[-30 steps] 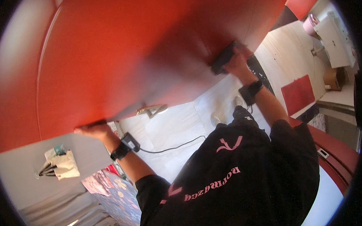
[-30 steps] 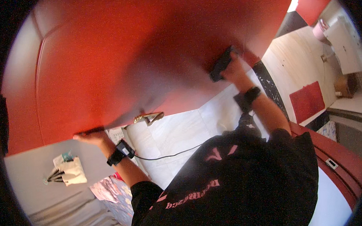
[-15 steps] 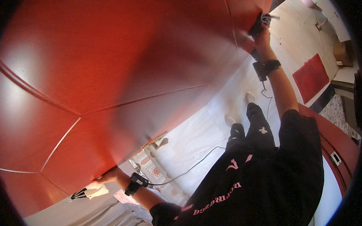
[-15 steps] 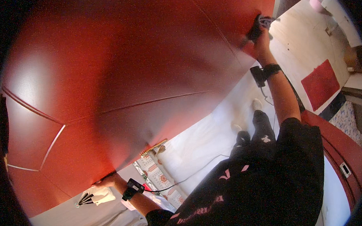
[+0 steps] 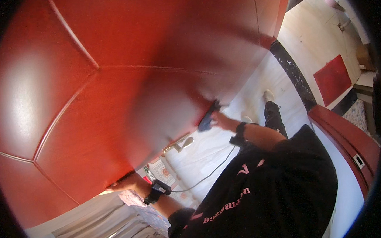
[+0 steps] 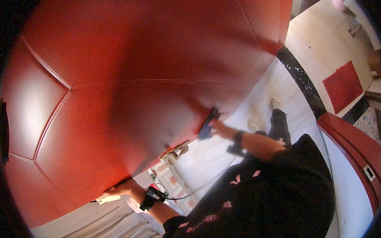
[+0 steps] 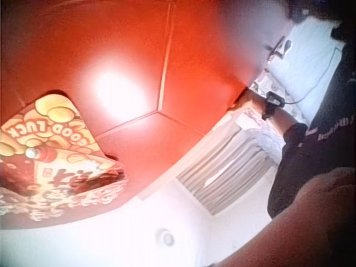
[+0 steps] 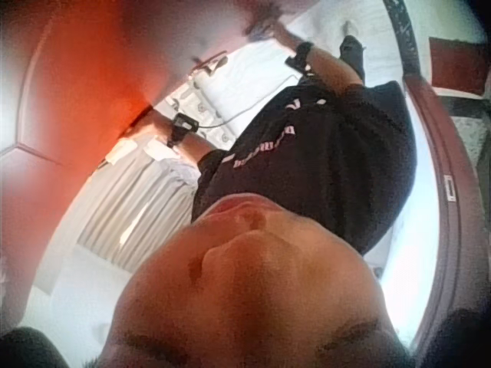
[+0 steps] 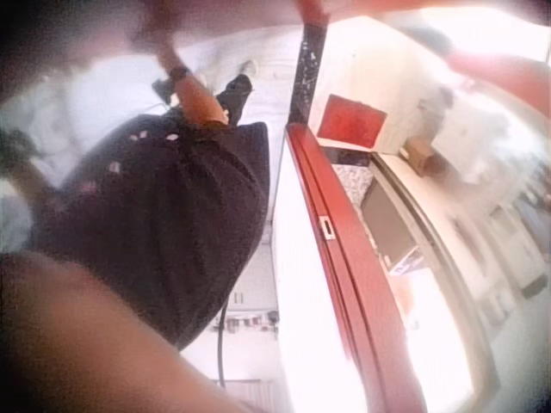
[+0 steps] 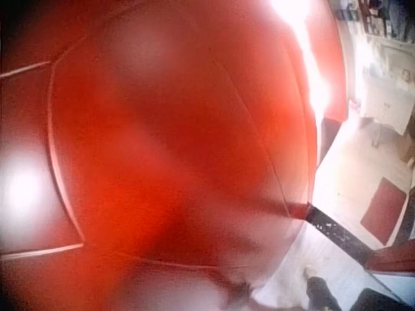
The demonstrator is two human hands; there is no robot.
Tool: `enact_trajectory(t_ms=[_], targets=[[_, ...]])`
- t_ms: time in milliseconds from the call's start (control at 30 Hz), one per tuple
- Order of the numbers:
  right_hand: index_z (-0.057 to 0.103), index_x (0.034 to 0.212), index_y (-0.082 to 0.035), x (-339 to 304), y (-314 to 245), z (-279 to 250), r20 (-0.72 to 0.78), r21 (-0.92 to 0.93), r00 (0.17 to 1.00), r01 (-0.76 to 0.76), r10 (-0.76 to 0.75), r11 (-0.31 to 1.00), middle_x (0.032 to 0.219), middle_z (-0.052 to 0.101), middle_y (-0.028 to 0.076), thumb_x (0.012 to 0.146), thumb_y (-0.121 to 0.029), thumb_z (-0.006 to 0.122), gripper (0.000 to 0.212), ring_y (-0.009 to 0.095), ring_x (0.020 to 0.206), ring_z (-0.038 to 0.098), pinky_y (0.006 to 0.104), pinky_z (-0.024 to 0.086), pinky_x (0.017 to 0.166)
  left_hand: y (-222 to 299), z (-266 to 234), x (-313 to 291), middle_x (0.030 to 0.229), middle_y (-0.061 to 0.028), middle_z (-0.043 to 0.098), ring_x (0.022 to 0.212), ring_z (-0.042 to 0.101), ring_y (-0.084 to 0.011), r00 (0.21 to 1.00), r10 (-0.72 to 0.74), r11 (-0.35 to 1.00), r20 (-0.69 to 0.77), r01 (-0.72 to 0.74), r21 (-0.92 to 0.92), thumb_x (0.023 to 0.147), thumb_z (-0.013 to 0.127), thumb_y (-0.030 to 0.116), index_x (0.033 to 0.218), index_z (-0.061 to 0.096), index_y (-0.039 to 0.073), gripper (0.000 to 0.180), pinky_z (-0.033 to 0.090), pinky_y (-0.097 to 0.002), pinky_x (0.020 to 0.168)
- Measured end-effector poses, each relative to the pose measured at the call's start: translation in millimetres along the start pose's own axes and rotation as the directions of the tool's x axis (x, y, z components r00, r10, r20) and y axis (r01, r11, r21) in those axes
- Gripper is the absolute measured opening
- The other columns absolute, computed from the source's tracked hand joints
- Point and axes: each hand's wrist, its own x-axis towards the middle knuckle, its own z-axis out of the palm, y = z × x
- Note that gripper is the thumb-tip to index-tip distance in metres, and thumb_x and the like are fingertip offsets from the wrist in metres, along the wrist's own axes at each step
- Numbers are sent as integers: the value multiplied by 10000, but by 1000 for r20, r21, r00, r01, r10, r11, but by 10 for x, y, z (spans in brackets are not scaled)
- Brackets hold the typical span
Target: The person wipes a red door and its handle with a cloth, then wipes a white desk surface in a bedroom and moves small items on the desk while wiping.
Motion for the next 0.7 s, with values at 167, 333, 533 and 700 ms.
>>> enact_trajectory(t_ms=[167,333,533,700], targets=[[474,1229,-105,-100,-493,1021,298,746,665,-610,685,267,1235,556,138,874,-341,547,433,300,1159,512,479,334,1071,71,-171,-57,1486,-125,323,1332,335,-393,997,77,996,4,-77,33,775,494,705,1452,320,138,900,325,-636,1049],[460,1287,-102,-34,-876,788,199,845,663,-489,722,216,1288,537,150,898,-417,492,501,305,1215,488,473,347,1060,-12,-208,13,1466,-162,349,1313,349,-422,996,90,994,22,-91,56,781,448,722,1427,367,110,894,330,-654,1034],[486,1253,-16,485,-1339,-494,-211,883,736,-139,643,448,1249,558,200,893,-448,462,563,350,1154,523,455,379,1001,-41,-361,177,1474,-184,334,1316,333,-440,966,221,968,135,-234,92,773,541,700,1436,349,118,903,305,-654,1032],[509,1224,56,978,-1958,-2167,-703,665,549,282,452,691,1216,577,242,889,-474,438,632,388,1104,551,441,406,951,-42,-788,626,1469,-187,341,1315,338,-436,980,170,982,106,-177,61,781,480,697,1422,373,110,876,302,-646,1037]])
